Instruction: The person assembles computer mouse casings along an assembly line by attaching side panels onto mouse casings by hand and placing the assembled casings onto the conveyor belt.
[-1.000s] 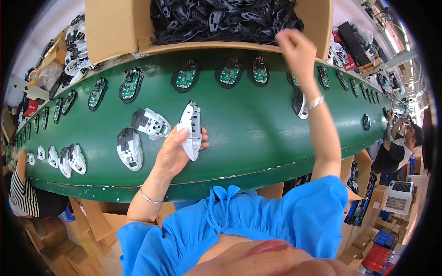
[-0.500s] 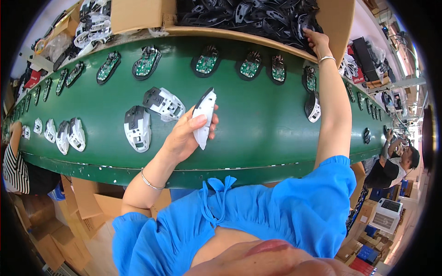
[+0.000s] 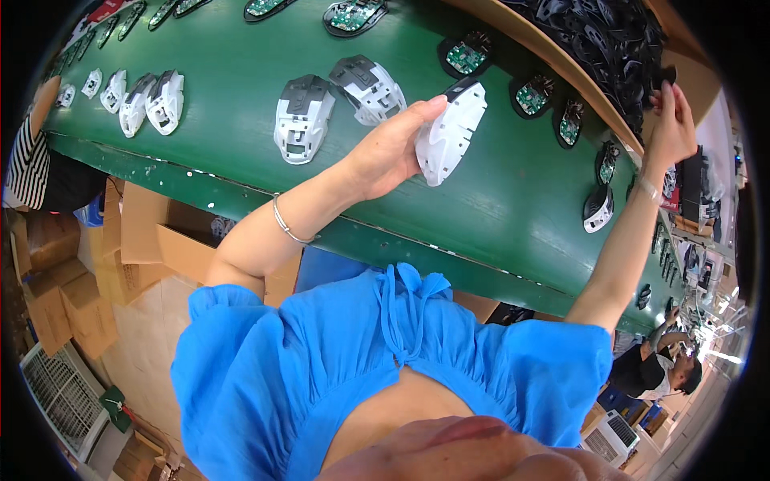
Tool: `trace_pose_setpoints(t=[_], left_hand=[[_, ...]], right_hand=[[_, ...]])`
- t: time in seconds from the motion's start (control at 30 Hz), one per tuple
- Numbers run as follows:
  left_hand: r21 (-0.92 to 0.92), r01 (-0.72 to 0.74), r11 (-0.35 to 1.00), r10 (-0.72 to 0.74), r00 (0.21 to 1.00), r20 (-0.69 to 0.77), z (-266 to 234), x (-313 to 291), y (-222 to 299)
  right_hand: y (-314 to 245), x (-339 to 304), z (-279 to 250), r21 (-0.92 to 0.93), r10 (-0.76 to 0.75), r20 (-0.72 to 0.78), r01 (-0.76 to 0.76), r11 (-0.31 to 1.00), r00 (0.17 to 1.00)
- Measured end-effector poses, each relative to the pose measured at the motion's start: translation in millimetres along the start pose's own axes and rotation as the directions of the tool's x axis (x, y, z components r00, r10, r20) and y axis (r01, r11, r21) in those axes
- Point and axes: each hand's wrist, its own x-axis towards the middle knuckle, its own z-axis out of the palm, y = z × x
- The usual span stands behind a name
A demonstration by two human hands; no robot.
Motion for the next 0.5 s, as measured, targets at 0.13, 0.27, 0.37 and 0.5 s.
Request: trace_pose_setpoints(t=[0.13, 0.27, 0.37, 0.5], left_hand=[[0.102, -0.002, 0.995, 0.001, 1.0, 0.009, 0, -2, -8], [0.158, -0.002, 0.987, 0.001, 1.0, 0.006, 6, -4, -8], [0.242, -0.053, 0.969, 0.085, 0.989, -0.123, 12, -8, -11], [0.27, -0.147, 0.951, 0.173, 0.982, -0.072, 10, -6, -14]], right_hand=[[-65, -101, 10, 0.393, -0.137, 0.151, 0.067, 0.917, 0.979], [-104, -172, 21, 0.613, 0.136, 0.349, -0.335, 0.715, 0.927], [-119, -200, 46, 0.618, 0.265, 0.513, -0.565, 0.547, 0.817], [-124, -208, 55, 0.535, 0.286, 0.552, -0.595, 0.6, 0.783]])
